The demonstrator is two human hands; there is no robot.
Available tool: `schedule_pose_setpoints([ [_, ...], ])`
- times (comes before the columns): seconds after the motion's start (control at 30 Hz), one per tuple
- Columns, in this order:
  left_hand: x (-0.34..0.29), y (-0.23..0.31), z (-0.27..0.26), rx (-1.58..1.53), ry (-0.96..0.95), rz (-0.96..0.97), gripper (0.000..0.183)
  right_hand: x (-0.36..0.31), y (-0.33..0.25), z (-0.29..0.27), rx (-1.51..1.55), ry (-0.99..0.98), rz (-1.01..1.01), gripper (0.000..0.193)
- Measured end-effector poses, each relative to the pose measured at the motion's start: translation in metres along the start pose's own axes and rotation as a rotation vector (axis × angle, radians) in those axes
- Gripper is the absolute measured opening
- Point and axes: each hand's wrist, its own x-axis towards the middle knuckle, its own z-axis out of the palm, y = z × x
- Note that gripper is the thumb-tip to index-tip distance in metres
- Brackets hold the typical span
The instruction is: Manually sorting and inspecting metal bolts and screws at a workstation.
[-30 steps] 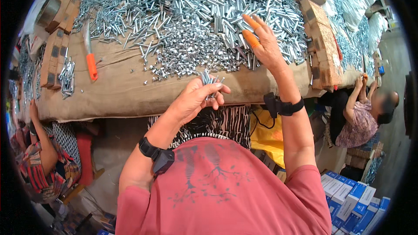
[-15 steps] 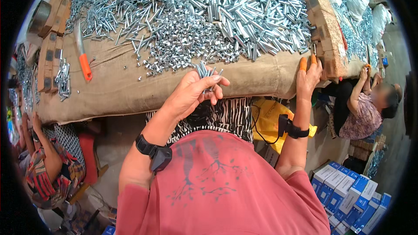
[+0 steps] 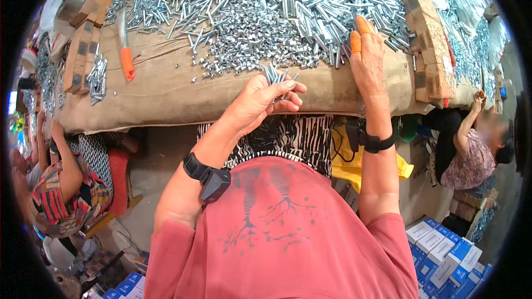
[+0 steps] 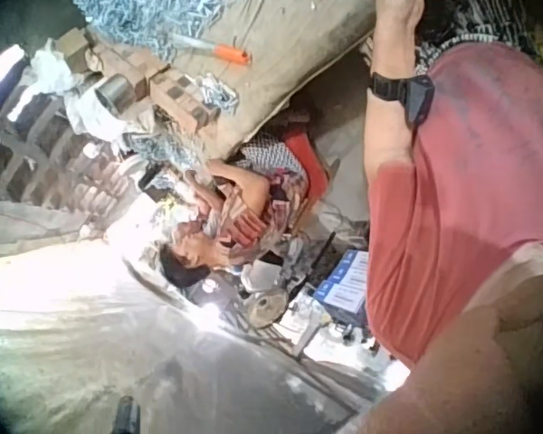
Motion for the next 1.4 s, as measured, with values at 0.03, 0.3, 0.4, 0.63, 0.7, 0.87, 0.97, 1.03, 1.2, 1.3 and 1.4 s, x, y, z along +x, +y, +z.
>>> schedule_pose_setpoints([
  [0.03,-0.002,-0.001,0.002,0.003,0.003,0.008,0.028,0.001,-0.007,-0.005,-0.009,-0.027,-0.071,0.035],
  [0.3,-0.033,-0.007,0.0,-0.327,0.244,0.049,0.02,-0.029,-0.032,-0.019,0.38,0.194,0.032,0.028],
  [0.4,-0.038,-0.013,-0.01,-0.321,0.102,0.123,0.019,-0.049,-0.036,-0.022,0.148,0.206,0.045,0.016],
  [0.63,-0.029,-0.016,0.006,-0.188,0.187,0.109,0.017,-0.042,-0.049,-0.025,-0.101,0.034,0.005,0.021],
  [0.7,-0.029,-0.016,0.004,-0.145,0.152,0.046,0.014,-0.04,-0.042,-0.024,-0.058,0.049,0.004,0.02],
  [0.87,-0.035,-0.013,0.011,-0.204,0.178,0.041,0.011,-0.049,-0.054,-0.04,0.584,0.027,0.316,0.017],
  [0.97,-0.033,-0.015,0.012,-0.223,0.101,0.035,0.012,-0.056,-0.083,-0.042,1.286,-0.106,0.602,0.027],
  [1.03,-0.032,-0.016,0.015,-0.226,0.078,0.032,0.013,-0.063,-0.093,-0.041,1.488,-0.216,0.67,0.031],
  [1.2,-0.038,-0.013,0.014,-0.18,0.028,0.024,0.015,-0.07,-0.102,-0.039,1.614,-0.363,0.75,0.035],
  [1.3,-0.042,-0.012,0.01,-0.172,0.032,0.04,0.015,-0.069,-0.106,-0.037,1.66,-0.393,0.731,0.035],
  [1.4,-0.044,-0.012,0.007,-0.15,0.047,0.058,0.016,-0.07,-0.109,-0.037,1.698,-0.399,0.705,0.036],
])
